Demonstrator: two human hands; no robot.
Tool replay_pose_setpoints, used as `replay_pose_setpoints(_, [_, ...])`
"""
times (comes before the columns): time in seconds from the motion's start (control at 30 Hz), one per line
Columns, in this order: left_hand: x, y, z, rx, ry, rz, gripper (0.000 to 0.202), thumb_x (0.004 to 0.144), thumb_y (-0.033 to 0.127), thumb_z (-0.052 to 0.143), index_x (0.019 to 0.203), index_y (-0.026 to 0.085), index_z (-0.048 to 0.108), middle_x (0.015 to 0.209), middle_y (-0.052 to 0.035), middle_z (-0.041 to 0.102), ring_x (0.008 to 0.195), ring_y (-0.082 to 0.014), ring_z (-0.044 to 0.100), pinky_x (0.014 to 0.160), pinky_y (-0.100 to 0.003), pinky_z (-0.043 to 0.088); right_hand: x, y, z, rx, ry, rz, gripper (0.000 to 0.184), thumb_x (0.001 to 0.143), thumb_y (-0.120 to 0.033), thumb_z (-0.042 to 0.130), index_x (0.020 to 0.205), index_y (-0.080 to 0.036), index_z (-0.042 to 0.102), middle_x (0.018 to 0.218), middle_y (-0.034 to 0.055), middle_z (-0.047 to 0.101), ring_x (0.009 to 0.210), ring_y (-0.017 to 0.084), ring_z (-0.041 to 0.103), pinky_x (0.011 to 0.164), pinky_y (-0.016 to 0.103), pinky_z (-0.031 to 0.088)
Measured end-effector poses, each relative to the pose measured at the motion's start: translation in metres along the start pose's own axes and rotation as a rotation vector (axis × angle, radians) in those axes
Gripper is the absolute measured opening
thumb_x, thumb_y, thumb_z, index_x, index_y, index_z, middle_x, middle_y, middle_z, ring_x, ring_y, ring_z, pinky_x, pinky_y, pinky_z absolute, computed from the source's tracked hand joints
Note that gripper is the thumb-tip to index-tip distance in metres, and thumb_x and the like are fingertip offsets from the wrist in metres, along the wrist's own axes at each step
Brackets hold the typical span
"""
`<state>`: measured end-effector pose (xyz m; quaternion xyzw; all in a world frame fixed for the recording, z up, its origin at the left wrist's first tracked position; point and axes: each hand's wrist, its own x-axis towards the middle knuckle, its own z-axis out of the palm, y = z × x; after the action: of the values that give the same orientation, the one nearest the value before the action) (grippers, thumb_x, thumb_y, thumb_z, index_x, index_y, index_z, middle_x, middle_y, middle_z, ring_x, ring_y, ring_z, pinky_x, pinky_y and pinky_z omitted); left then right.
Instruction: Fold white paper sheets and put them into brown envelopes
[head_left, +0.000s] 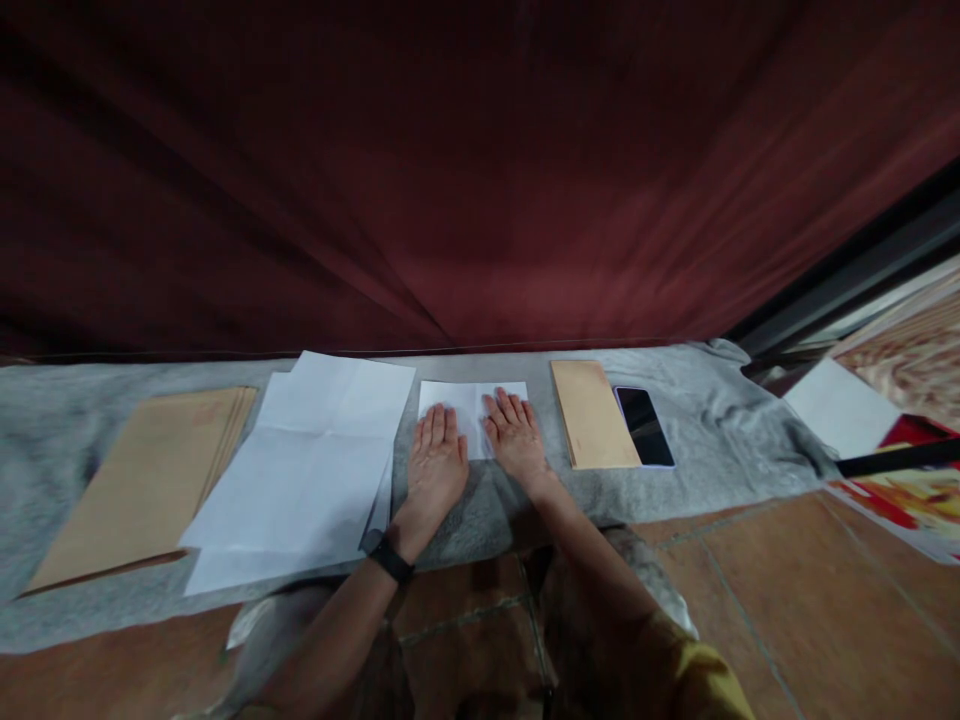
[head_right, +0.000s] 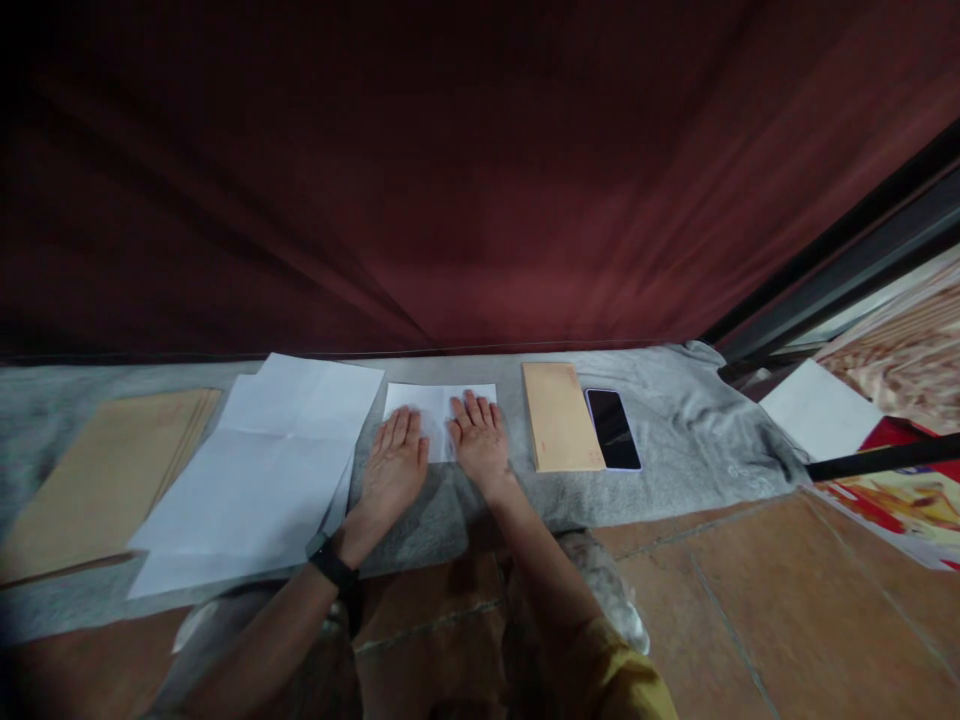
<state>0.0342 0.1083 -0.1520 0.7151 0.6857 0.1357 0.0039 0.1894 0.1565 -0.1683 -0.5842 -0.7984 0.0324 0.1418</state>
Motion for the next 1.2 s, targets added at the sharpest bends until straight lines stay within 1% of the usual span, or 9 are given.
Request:
replay_pose_setpoints(0.2, [0.031,0.014,-0.003,-0.066,0.002,0.149,0.055,0.103,0.027,0.031,0.153,0.007,0.04,0.164,-0.0148,0.035,0.155,-0.0261,0.024,0.126,-0.045,0.026,-0.001,-0.002,0.0,0.003,0.018,-0.009,0.05,0.107,-0.037,0.035,0.154,-0.023,0.044,0.163,0.0069,0.038,0.149,0.029,0.037,0.122,0.049,0.025])
replay_pose_setpoints(0.33, [0.052,0.014,0.007,-0.05,-0.092,0.197,0.054,0.103,0.028,0.028,0.152,0.01,0.044,0.161,-0.0125,0.04,0.153,-0.0257,0.03,0.125,-0.046,0.028,-0.002,-0.001,0.0,0.005,0.019,-0.004,0.049,0.107,-0.033,0.036,0.154,-0.023,0.045,0.162,0.0078,0.038,0.148,0.029,0.039,0.122,0.049,0.025])
replay_pose_setpoints(0.43, [0.056,0.006,0.016,-0.013,-0.077,0.182,0.056,0.104,0.033,0.027,0.151,0.01,0.045,0.16,-0.0128,0.042,0.152,-0.0269,0.032,0.126,-0.048,0.023,-0.001,0.0,0.004,0.018,0.04,-0.011,0.049,0.107,-0.036,0.036,0.153,-0.023,0.046,0.162,0.0084,0.04,0.147,0.029,0.039,0.122,0.049,0.026])
replay_pose_setpoints(0.7, [0.033,-0.018,0.02,0.002,0.036,0.026,0.065,0.102,0.04,0.029,0.154,0.001,0.037,0.161,-0.0216,0.036,0.153,-0.0289,0.029,0.125,-0.047,0.025,-0.003,0.0,0.003,0.018,0.052,0.006,0.05,0.107,-0.04,0.038,0.153,-0.024,0.045,0.162,0.0089,0.04,0.148,0.029,0.038,0.121,0.051,0.026])
replay_pose_setpoints(0.8, [0.018,-0.022,0.015,0.011,0.024,-0.008,0.064,0.102,0.039,0.032,0.153,0.001,0.038,0.16,-0.0223,0.036,0.152,-0.0306,0.032,0.124,-0.049,0.028,-0.003,-0.001,0.001,0.004,0.052,0.025,0.05,0.107,-0.04,0.039,0.154,-0.023,0.045,0.162,0.0107,0.039,0.148,0.03,0.037,0.121,0.051,0.025])
replay_pose_setpoints(0.9, [0.007,-0.018,0.007,0.017,0.011,-0.008,0.06,0.102,0.034,0.033,0.152,0.002,0.04,0.16,-0.0224,0.037,0.152,-0.0301,0.031,0.125,-0.05,0.024,-0.003,-0.002,0.002,-0.01,0.044,0.034,0.051,0.107,-0.039,0.038,0.154,-0.023,0.044,0.162,0.011,0.038,0.149,0.03,0.036,0.122,0.051,0.024])
replay_pose_setpoints(1.0, [0.006,-0.007,0.003,-0.014,0.015,0.018,0.057,0.102,0.029,0.033,0.152,0.003,0.04,0.163,-0.0212,0.033,0.154,-0.0287,0.026,0.126,-0.048,0.021,-0.003,0.0,0.003,-0.017,0.027,0.029,0.051,0.107,-0.04,0.036,0.155,-0.023,0.042,0.163,0.0105,0.037,0.15,0.03,0.035,0.122,0.051,0.024])
replay_pose_setpoints(1.07, [0.007,0.0,0.003,-0.045,-0.015,0.111,0.054,0.102,0.028,0.034,0.153,0.01,0.042,0.165,-0.0159,0.032,0.155,-0.0284,0.024,0.126,-0.05,0.02,-0.004,0.001,0.002,-0.022,0.016,0.025,0.052,0.107,-0.04,0.036,0.156,-0.023,0.041,0.163,0.0105,0.036,0.15,0.029,0.034,0.122,0.051,0.024])
replay_pose_setpoints(1.2, [0.006,0.002,0.005,-0.074,-0.081,0.216,0.051,0.102,0.028,0.035,0.151,0.02,0.046,0.163,-0.009,0.038,0.153,-0.0286,0.029,0.125,-0.054,0.023,-0.004,0.001,-0.001,-0.045,-0.017,0.024,0.053,0.107,-0.041,0.036,0.156,-0.023,0.04,0.164,0.0105,0.035,0.151,0.029,0.032,0.122,0.05,0.024])
